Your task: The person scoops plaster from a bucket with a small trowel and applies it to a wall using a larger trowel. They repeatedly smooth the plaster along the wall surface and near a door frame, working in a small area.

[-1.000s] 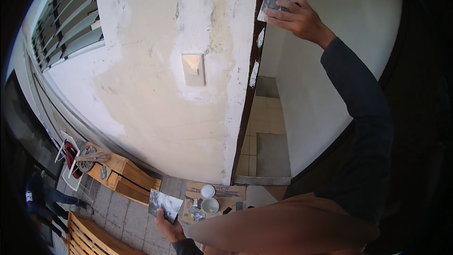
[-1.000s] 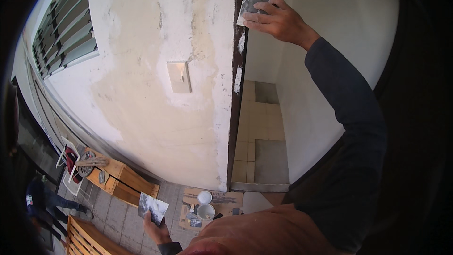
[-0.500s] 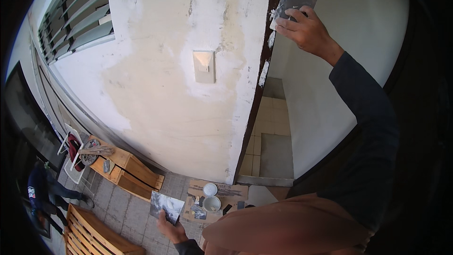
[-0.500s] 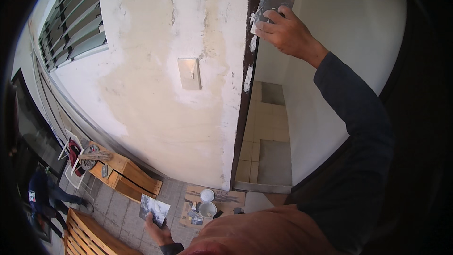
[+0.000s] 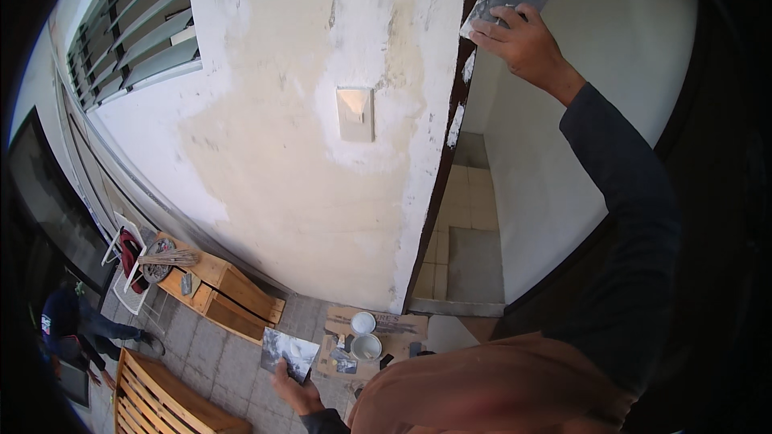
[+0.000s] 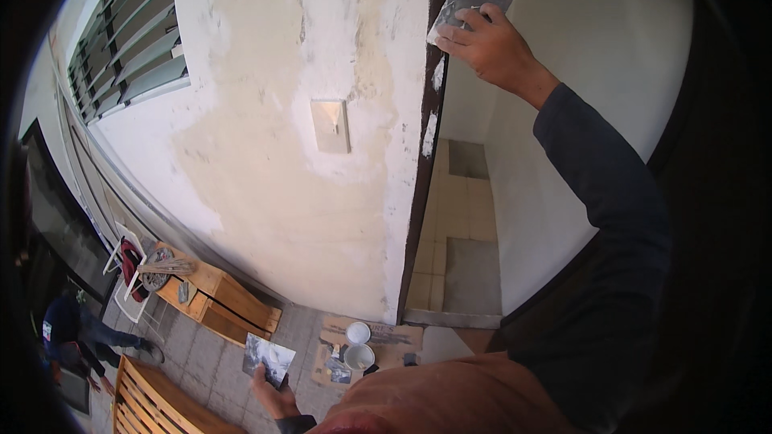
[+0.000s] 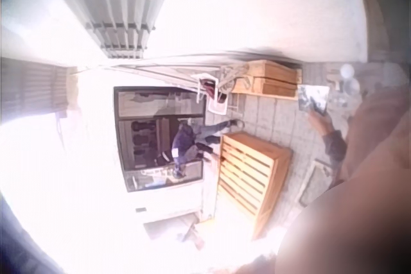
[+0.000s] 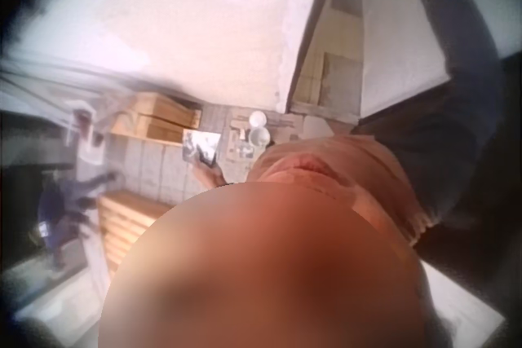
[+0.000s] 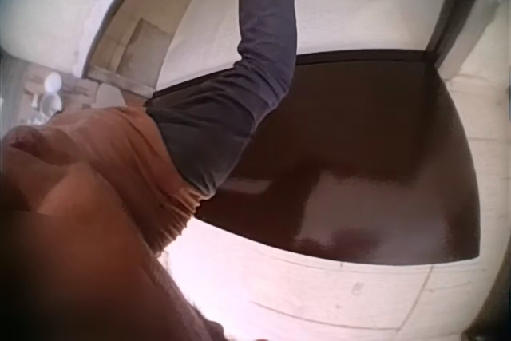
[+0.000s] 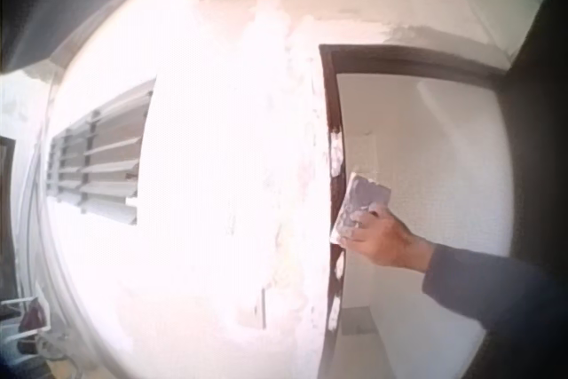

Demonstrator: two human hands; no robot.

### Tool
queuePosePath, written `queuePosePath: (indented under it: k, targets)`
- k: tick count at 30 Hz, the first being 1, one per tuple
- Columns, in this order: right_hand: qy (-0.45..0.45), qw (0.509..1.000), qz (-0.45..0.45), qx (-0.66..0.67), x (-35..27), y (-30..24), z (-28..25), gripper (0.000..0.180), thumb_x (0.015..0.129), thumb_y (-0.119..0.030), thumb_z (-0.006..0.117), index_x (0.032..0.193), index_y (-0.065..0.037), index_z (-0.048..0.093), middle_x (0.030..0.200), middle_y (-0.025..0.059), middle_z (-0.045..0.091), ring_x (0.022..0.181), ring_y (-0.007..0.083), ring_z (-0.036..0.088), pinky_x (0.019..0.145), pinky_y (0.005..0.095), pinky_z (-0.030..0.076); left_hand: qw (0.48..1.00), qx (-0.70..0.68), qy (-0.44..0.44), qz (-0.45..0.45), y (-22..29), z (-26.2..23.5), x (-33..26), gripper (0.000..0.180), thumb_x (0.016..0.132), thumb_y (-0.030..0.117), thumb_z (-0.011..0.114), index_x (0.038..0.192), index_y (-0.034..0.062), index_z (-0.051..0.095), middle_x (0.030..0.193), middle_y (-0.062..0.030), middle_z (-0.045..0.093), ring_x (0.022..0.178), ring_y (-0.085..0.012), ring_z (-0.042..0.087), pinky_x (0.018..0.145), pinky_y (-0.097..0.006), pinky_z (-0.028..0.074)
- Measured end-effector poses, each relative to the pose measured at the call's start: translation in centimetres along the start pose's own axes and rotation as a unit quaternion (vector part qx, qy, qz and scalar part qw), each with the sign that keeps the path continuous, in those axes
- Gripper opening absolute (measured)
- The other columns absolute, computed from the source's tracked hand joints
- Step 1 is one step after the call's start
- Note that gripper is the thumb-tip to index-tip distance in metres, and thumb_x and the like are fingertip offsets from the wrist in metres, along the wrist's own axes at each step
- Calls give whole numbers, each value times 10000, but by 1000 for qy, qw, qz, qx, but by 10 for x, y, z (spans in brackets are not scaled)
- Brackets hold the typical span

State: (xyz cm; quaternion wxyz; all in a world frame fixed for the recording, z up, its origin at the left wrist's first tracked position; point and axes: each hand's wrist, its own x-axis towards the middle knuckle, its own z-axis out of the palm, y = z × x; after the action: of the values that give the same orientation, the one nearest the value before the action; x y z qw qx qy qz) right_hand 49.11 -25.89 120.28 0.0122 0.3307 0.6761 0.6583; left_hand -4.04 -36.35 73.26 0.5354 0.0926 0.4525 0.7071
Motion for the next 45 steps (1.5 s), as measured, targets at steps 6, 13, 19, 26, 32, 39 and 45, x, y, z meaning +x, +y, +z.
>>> queuePosePath:
  k: [6,13,19,26,32,39,45]
  targets:
    - [-31,989,130,59,-5,-29,-32,320,856,-45,641,1132,-159,754,1176,-32,714,1146,211,585,1004,404,418,1000,1,-15,1,3,1,1,305,922,124,613,1173,-48,593,1051,-133,683,903,-252,701,775,-401,577]
    - [152,920,286,223,-20,-120,-92,347,852,29,627,1128,-138,755,1165,-1,720,1040,219,643,882,384,486,990,-73,-82,-85,17,42,4,290,932,164,625,1192,34,631,1099,-71,727,927,-211,712,747,-317,540]
    - [175,843,245,445,-39,-167,-97,363,852,20,643,1160,-139,751,1197,19,717,1077,224,646,917,385,488,965,-88,-227,-94,24,141,-25,281,971,175,581,1212,38,627,1137,-71,727,954,-203,719,762,-323,557]
    - [159,729,116,656,-34,-226,-127,465,877,-13,630,1315,-162,676,1312,50,653,1180,269,602,1013,441,477,902,-97,-368,-204,18,259,-106,302,1020,199,546,1252,12,598,1144,-114,713,948,-205,720,798,-318,595]
    - [54,845,143,512,-69,-207,-110,429,903,-63,608,1321,-140,669,1292,88,655,1176,290,605,1019,463,465,886,-134,-380,-230,11,282,-114,338,1022,169,530,1304,-15,558,1203,-135,705,1046,-227,721,809,-333,620]
    - [80,650,375,656,-116,-152,-95,404,939,70,542,1323,-28,621,1179,165,688,1087,310,666,951,372,525,875,-117,-470,7,33,309,-102,422,967,139,553,1356,-20,524,1271,-133,660,1137,-267,669,1012,-424,532]
    - [115,553,443,697,-141,-112,-95,312,937,53,579,1239,20,650,1094,151,717,982,227,682,890,312,528,868,-98,-482,69,48,362,-116,445,938,102,556,1355,-39,493,1239,-150,640,1086,-267,680,960,-392,560]
